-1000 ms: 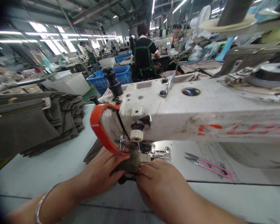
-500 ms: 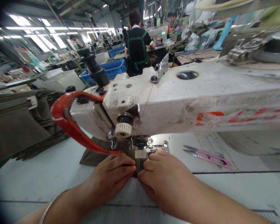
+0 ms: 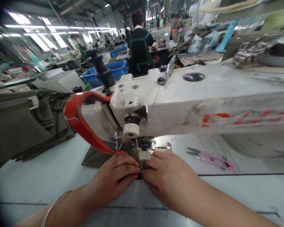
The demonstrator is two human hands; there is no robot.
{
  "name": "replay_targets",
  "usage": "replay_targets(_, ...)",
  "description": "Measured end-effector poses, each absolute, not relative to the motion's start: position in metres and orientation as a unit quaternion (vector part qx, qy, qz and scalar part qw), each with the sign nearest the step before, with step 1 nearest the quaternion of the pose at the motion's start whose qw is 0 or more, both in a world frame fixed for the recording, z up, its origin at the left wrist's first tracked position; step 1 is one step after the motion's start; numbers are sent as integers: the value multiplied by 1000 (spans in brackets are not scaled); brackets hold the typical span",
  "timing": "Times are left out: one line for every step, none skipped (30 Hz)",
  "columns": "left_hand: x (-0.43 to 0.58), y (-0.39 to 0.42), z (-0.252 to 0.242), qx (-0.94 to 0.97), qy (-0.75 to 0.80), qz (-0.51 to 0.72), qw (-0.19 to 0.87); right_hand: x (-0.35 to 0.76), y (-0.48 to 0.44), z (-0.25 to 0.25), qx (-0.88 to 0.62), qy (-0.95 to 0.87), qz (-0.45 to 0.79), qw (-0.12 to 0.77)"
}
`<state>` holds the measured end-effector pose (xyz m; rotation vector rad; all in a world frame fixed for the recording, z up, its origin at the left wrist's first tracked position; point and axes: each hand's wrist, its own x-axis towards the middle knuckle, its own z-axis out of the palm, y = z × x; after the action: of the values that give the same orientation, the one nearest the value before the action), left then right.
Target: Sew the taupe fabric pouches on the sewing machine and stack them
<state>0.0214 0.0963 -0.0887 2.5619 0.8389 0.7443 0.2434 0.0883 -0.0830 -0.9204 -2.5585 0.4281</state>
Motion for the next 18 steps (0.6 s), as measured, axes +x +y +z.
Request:
replay_targets(22,96,-90,903,296,261,171,243,88,-83,-326,-914,152,188)
replay_targets(23,97,-91,904,297,258,169,242,87,-83,-326,-915,152,182)
replay_targets(23,97,-92,904,300,255,168,241,86,-83,-327,-915,155,176)
replay_targets(24,98,-93,903,304,252,168,241,86,-82,-331,-914,161,172)
replay_targets(24,98,-94,901,309,252,169,242,86,-80,-336,-911,171,169)
replay_targets(25,99,-94,898,315,252,172,243,86,-78,-340,-907,183,171)
replay_targets(25,99,-93,895,323,251,178,244,86,-76,-339,-903,197,175)
replay_targets(25,99,-92,892,329,248,185,246,87,-75,-336,-900,209,182)
replay_targets(26,99,-90,889,336,246,191,247,88,-74,-332,-898,218,191)
replay_targets(26,99,-88,886,344,242,194,249,89,-73,-328,-897,223,197)
replay_targets(26,98,-85,884,350,240,196,250,90,-73,-327,-896,222,200)
replay_targets(26,97,-83,882,355,240,197,250,91,-74,-328,-897,215,203)
replay_targets(26,96,-82,880,358,242,197,250,91,-75,-330,-898,206,204)
replay_targets(26,95,-81,878,359,247,196,249,91,-77,-333,-899,197,206)
replay_targets(25,94,-80,878,358,251,193,247,90,-79,-335,-900,189,205)
replay_targets(25,94,-81,880,355,255,188,246,90,-80,-335,-902,182,205)
replay_targets(24,93,-82,882,349,259,181,244,89,-82,-335,-903,176,204)
replay_targets(24,93,-83,888,339,260,170,243,89,-83,-334,-904,173,204)
